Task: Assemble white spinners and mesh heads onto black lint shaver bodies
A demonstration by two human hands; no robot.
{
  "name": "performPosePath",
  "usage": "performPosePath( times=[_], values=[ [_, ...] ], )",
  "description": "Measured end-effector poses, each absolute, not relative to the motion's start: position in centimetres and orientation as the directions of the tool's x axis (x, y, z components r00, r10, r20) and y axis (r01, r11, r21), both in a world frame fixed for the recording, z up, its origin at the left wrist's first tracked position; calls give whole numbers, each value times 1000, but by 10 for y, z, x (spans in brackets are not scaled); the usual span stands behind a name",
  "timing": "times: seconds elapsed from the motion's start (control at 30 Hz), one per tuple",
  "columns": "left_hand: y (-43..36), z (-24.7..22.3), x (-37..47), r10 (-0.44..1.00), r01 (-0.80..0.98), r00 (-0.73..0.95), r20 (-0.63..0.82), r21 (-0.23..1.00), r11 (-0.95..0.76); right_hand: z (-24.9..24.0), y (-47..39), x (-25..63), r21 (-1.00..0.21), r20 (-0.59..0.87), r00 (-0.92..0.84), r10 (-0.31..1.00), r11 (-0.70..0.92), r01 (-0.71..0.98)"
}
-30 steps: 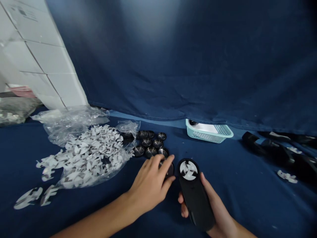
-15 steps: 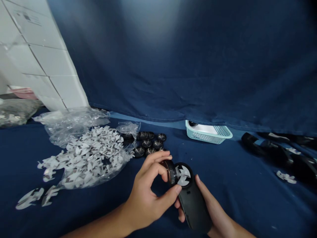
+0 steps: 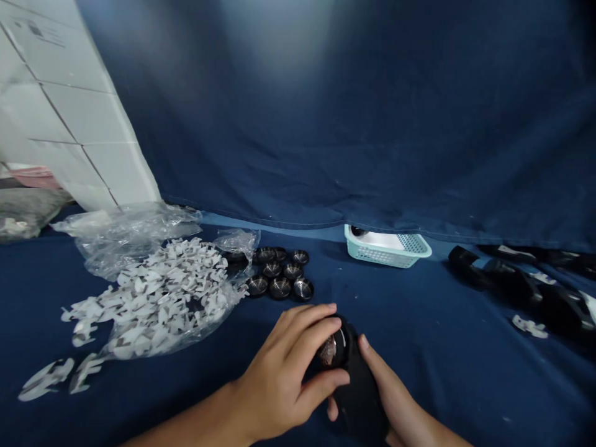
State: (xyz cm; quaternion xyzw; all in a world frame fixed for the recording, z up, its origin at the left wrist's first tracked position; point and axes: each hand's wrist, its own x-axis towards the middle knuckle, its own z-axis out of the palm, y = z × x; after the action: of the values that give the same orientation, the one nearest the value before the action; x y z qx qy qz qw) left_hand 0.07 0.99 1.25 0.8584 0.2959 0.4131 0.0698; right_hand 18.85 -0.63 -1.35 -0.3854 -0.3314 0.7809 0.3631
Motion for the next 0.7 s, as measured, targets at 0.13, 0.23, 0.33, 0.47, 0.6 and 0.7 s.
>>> performPosePath(
  times=[0.13, 0.23, 0.33, 0.47, 0.6, 0.7],
  values=[
    [12, 12, 4, 528, 527, 527, 666, 231, -818, -16, -7, 185, -853, -316, -380, 869, -436, -288],
    [12, 12, 6, 535, 556, 529, 659, 207, -805, -23, -8, 183, -891, -257, -339, 905, -358, -280],
    [10, 11, 6, 572, 564, 517, 637, 250, -788, -32, -10, 182, -914, -223, -334, 916, -315, -254],
    [7, 12, 6, 656, 566, 444, 610, 376, -733, -35, -15, 184, -937, -223, -334, 916, -296, -185],
    [5, 18, 6, 739, 577, 361, 568, 487, -656, -34, -20, 186, -953, -205, -352, 913, -269, -143],
    [4, 22, 6, 796, 572, 308, 521, 568, -592, -39, -23, 187, -947, -168, -342, 924, -247, -205]
  ],
)
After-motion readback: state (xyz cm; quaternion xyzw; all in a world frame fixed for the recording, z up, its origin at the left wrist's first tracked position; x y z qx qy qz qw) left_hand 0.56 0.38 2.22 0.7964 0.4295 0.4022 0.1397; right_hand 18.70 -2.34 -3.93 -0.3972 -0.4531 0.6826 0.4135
